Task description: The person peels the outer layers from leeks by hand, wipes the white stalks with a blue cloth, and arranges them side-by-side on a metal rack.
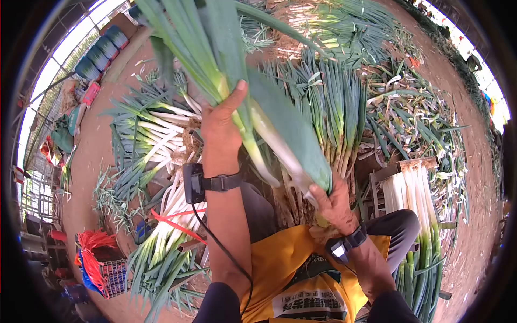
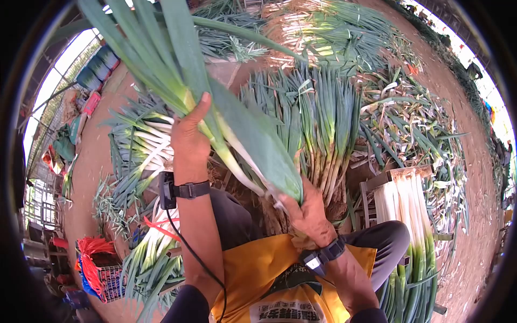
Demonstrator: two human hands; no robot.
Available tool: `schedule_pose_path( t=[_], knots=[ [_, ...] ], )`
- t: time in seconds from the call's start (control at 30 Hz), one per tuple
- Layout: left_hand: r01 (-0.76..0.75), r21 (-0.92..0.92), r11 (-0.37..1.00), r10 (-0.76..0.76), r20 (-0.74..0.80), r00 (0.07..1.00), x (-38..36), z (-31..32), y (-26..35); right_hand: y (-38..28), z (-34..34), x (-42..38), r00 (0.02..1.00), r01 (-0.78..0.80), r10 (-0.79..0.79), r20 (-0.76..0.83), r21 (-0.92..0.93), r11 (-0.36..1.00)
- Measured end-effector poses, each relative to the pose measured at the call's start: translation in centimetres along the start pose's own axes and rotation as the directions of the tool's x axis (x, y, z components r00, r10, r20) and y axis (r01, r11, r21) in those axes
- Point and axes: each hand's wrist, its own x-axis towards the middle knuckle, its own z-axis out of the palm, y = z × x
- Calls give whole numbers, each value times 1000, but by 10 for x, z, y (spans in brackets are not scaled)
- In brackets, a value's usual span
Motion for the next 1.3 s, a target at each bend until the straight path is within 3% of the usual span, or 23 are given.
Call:
schedule_pose_path(
  t=[0.13, 0.23, 0.27, 0.37, 0.47, 0.53, 0.57, 0.6, 0.67, 0.77, 0.8, 0.83, 0.9, 0.93, 0.97, 1.0, 1.03, 1.1, 1.13, 1.17, 1.2, 1.23, 1.3],
  knots=[
    [-170, 88, 982, 180, -115, 977, 15, -26, 15, 106, -20, -70, 980, -186, 196, 16, -246, 951],
    [-188, 119, 975, 188, 5, 982, 22, -48, 16, 114, -24, -58, 992, -109, 84, -92, -315, 943],
    [-166, 126, 978, 174, -56, 983, 20, -43, 17, 83, -18, -37, 990, -117, 90, -112, -267, 957],
    [-160, 94, 983, 164, -36, 986, 20, -38, 16, 4, 4, 9, 990, -92, 86, -116, -47, 995],
    [-191, 89, 977, 202, -132, 970, 17, -33, 15, 57, 23, -6, 985, -163, 167, -32, -464, 871],
    [-241, 118, 963, 253, -106, 962, 19, -39, 20, 158, 22, -63, 883, -359, 469, 22, -612, 704],
    [-267, 133, 955, 280, -96, 955, 20, -42, 21, 178, 13, -91, 800, -377, 598, 43, -740, 557],
    [-284, 170, 944, 310, -158, 937, 19, -40, 21, 220, -5, -135, 679, -209, 708, 196, -872, 442],
    [-310, 216, 926, 330, -58, 942, 19, -50, 29, 253, -14, -170, 465, -270, 870, 165, -909, 317],
    [-316, 246, 916, 326, -2, 945, 21, -47, 32, 209, -18, -100, 645, -370, 754, 121, -814, 447],
    [-307, 257, 916, 319, -3, 948, 19, -45, 31, 200, -39, -74, 774, -154, 597, 209, -854, 498],
    [-314, 243, 918, 323, 5, 946, 19, -44, 31, 191, -66, -48, 852, -117, 488, 191, -839, 531],
    [-325, 216, 921, 327, 27, 945, 19, -42, 28, 181, -171, 12, 980, -197, 171, -103, -631, 750],
    [-332, 160, 929, 328, 52, 943, 16, -34, 31, 178, -242, 38, 944, -112, -55, -324, -475, 873],
    [-307, 145, 940, 299, 76, 951, 16, -37, 33, 145, -295, 75, 806, -219, -81, -587, -421, 880],
    [-280, 131, 951, 268, 98, 958, 15, -42, 36, 111, -346, 112, 596, -280, -99, -797, -322, 904],
    [-251, 114, 961, 237, 124, 964, 14, -44, 37, 78, -362, 120, 571, -452, -155, -806, -466, 761],
    [-214, 59, 975, 207, 109, 972, 14, -42, 35, 23, -375, 134, 542, -709, -297, -786, -617, 340],
    [-195, 31, 980, 191, 102, 976, 13, -41, 33, 18, -363, 126, 717, -420, -363, -595, -784, 456],
    [-176, 3, 984, 174, 122, 977, 13, -39, 31, 31, -341, 119, 818, -214, -207, -536, -619, 756],
    [-152, -21, 988, 153, 146, 977, 13, -38, 29, -4, -261, 99, 910, -111, -86, -406, -437, 893],
    [-124, -43, 991, 130, 174, 976, 12, -37, 27, -20, -191, 78, 960, -160, 107, -260, -194, 968],
    [-68, -83, 994, 84, 199, 977, 12, -32, 21, -31, -93, 42, 989, -128, 146, 20, -371, 920]
  ],
)
